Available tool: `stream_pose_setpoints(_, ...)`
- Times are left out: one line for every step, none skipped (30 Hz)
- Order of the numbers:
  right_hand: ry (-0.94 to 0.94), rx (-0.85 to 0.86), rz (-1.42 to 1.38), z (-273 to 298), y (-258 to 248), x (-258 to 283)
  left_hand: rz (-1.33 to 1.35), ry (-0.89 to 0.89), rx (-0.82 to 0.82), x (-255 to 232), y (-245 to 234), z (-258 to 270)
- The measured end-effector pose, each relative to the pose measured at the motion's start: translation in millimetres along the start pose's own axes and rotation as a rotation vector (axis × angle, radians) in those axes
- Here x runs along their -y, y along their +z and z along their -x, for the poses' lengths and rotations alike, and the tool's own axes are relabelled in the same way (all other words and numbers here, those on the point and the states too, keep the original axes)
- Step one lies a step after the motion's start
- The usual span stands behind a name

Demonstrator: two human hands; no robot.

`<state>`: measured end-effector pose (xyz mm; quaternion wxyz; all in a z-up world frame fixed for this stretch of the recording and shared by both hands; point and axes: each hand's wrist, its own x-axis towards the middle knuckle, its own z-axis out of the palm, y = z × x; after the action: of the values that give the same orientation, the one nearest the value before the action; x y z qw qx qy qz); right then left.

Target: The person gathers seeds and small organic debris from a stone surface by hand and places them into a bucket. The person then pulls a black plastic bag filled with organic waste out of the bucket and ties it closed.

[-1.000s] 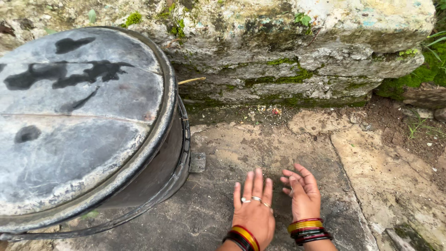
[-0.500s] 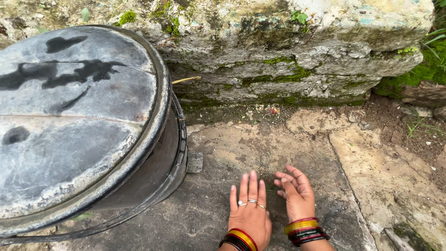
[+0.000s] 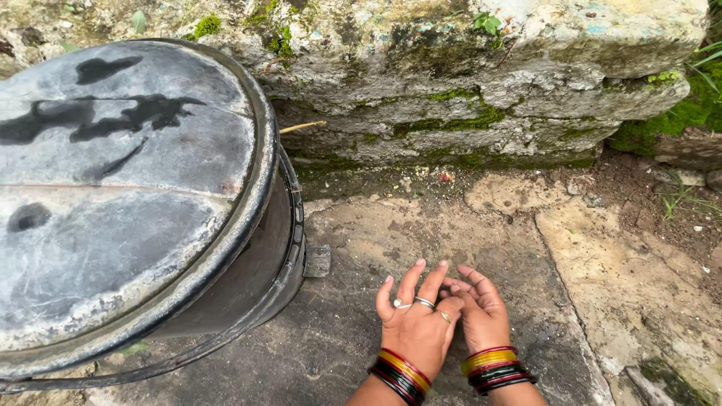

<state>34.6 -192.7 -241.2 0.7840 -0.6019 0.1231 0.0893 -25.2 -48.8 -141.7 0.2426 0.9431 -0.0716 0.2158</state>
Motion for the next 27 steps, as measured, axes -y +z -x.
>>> stream_pose_setpoints(0.0,-0.002,0.0,0,-1,-1,0.002,0.001,0.001,0,0,0)
stream_pose_setpoints(0.028,-0.014,-0.009,0,0,-3,0.002,0.01,0.011,2,0,0)
stream_pose_setpoints(0.056,-0.024,-0.017,1,0,-3,0.001,0.019,0.019,3,0,-1)
stream_pose_setpoints(0.056,-0.025,-0.017,1,0,-3,0.002,0.019,0.019,3,0,-2)
stream_pose_setpoints(0.045,-0.01,-0.015,1,0,-1,-0.015,0.021,0.029,3,-1,-4)
stream_pose_setpoints(0.033,0.006,-0.012,2,1,0,-0.032,0.023,0.04,4,-2,-6)
stream_pose_setpoints(0.032,0.008,-0.013,3,2,2,-0.034,0.022,0.039,5,-4,-9)
stream_pose_setpoints(0.065,-0.012,0.014,4,2,5,-0.029,-0.027,0.053,5,-5,-11)
stream_pose_setpoints(0.098,-0.035,0.041,6,2,9,-0.021,-0.075,0.07,5,-6,-13)
stream_pose_setpoints(0.099,-0.036,0.042,8,2,12,-0.02,-0.076,0.071,7,-8,-15)
stream_pose_setpoints(0.059,-0.064,0.156,10,3,15,-0.005,-0.106,0.083,10,-10,-16)
stream_pose_setpoints(0.019,-0.091,0.27,10,4,17,0.01,-0.137,0.095,12,-10,-16)
stream_pose_setpoints(0.019,-0.091,0.27,10,5,19,0.01,-0.136,0.096,12,-11,-14)
stream_pose_setpoints(0.036,-0.1,0.255,10,5,21,0.004,-0.121,0.101,11,-10,-11)
stream_pose_setpoints(0.052,-0.109,0.24,10,5,21,-0.002,-0.105,0.107,11,-8,-6)
stream_pose_setpoints(0.053,-0.11,0.239,10,4,20,-0.003,-0.104,0.108,13,-4,-1)
stream_pose_setpoints(-0.001,-0.091,0.294,10,1,19,0.01,-0.139,0.197,16,2,4)
stream_pose_setpoints(-0.055,-0.072,0.35,10,-2,17,0.023,-0.174,0.287,19,10,11)
stream_pose_setpoints(-0.054,-0.073,0.35,9,-6,15,0.025,-0.174,0.288,25,19,20)
stream_pose_setpoints(-0.158,-0.062,0.368,9,-11,14,-0.119,-0.055,0.321,31,28,29)
stream_pose_setpoints(-0.262,-0.049,0.383,9,-16,13,-0.265,0.065,0.351,36,34,41)
stream_pose_setpoints(-0.263,-0.048,0.382,10,-21,13,-0.267,0.065,0.35,37,38,56)
stream_pose_setpoints(-0.301,-0.108,0.43,13,-26,14,-0.182,0.209,0.515,38,40,71)
stream_pose_setpoints(-0.339,-0.168,0.478,16,-27,15,-0.094,0.351,0.678,40,42,79)
stream_pose_setpoints(-0.339,-0.169,0.478,19,-26,16,-0.093,0.352,0.678,43,45,82)
stream_pose_setpoints(-0.321,-0.186,0.517,25,-24,17,0.032,0.341,0.731,46,46,83)
stream_pose_setpoints(-0.301,-0.204,0.558,31,-21,18,0.16,0.327,0.783,46,46,83)
